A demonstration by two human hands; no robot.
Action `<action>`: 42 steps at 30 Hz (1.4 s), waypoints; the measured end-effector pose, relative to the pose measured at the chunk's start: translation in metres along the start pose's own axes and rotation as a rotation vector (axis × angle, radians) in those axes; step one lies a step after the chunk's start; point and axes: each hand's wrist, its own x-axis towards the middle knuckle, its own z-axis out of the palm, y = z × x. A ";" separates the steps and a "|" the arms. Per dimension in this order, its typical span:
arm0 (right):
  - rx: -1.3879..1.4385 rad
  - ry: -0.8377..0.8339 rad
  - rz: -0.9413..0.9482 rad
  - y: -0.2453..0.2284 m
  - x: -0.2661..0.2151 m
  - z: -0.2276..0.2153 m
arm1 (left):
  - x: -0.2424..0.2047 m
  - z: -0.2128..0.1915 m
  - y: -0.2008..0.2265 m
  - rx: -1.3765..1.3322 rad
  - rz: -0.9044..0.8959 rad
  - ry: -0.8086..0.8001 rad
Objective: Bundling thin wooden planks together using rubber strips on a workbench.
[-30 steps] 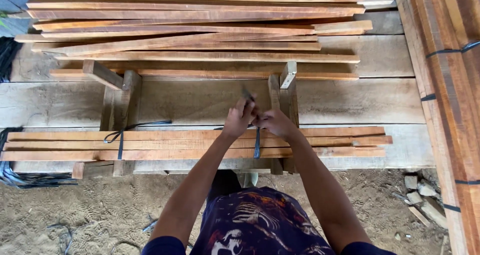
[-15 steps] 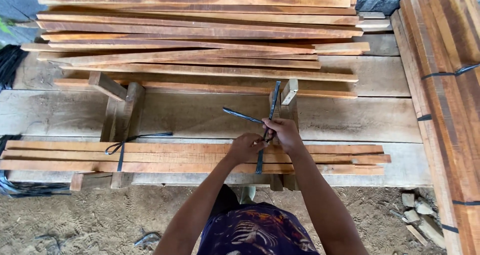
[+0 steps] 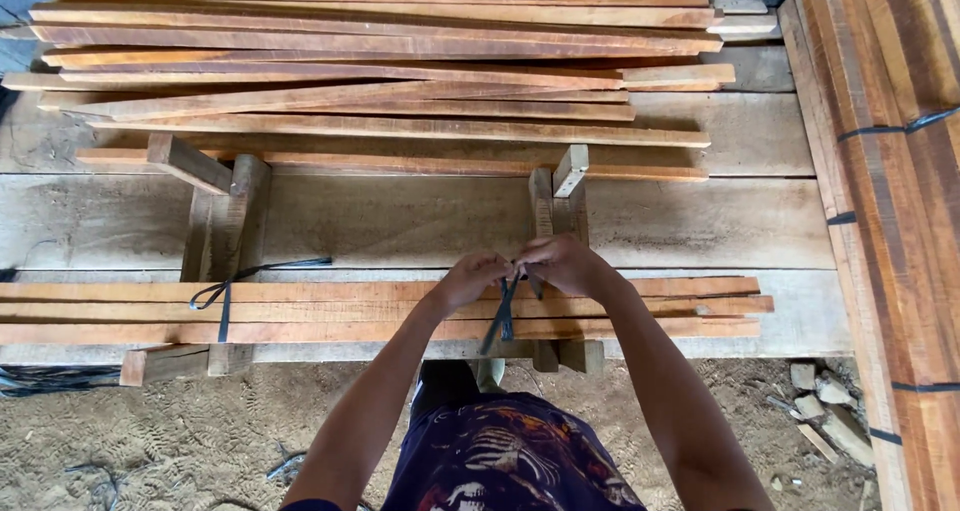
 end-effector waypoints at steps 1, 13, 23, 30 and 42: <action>0.000 0.003 0.001 0.008 0.003 0.004 | 0.002 0.001 0.008 0.002 0.000 -0.003; -0.382 0.370 -0.395 0.073 0.007 0.034 | -0.003 0.025 0.038 0.239 -0.223 0.230; -0.207 0.389 -0.420 0.055 0.006 0.043 | -0.023 0.074 0.047 -0.106 0.115 0.602; -0.276 0.310 -0.462 0.036 0.000 0.023 | -0.018 0.085 0.039 -0.234 0.293 0.666; -0.287 0.235 -0.011 0.010 -0.003 -0.002 | -0.038 0.070 0.081 0.246 0.274 0.521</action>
